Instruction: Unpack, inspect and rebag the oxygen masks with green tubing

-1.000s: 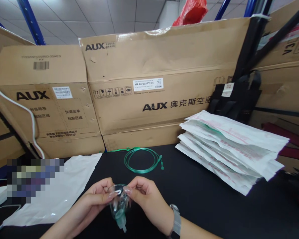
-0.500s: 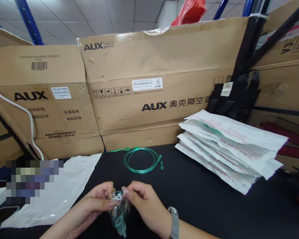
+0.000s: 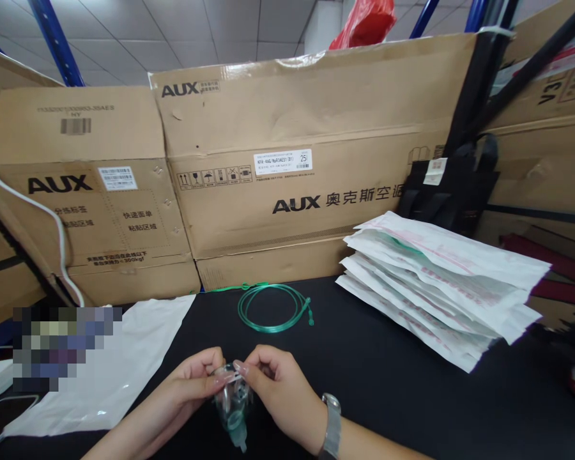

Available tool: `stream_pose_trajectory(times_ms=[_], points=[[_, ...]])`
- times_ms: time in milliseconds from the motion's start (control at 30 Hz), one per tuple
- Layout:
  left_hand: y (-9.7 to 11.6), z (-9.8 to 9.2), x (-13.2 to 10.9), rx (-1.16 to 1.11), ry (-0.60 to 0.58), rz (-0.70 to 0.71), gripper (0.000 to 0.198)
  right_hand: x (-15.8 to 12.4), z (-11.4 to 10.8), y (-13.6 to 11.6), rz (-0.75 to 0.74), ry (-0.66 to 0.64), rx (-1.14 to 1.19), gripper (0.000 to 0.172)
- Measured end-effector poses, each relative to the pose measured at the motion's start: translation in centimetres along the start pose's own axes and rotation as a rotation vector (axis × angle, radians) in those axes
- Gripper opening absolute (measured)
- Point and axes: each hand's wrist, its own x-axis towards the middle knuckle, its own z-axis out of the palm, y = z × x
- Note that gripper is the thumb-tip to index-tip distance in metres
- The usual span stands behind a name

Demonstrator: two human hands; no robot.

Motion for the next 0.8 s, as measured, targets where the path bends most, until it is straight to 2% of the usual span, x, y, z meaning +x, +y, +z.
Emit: stream_pose_trajectory(times_ms=[367, 800], points=[[-0.67, -0.77, 0.43, 0.024, 0.021, 0.011, 0.034, 0.19, -0.01, -0.28, -0.024, -0.019, 0.008, 0.036], [-0.67, -0.36, 0.31, 0.031, 0.007, 0.074, 0.033, 0.18, -0.12, -0.02, -0.006, -0.015, 0.021, 0.034]])
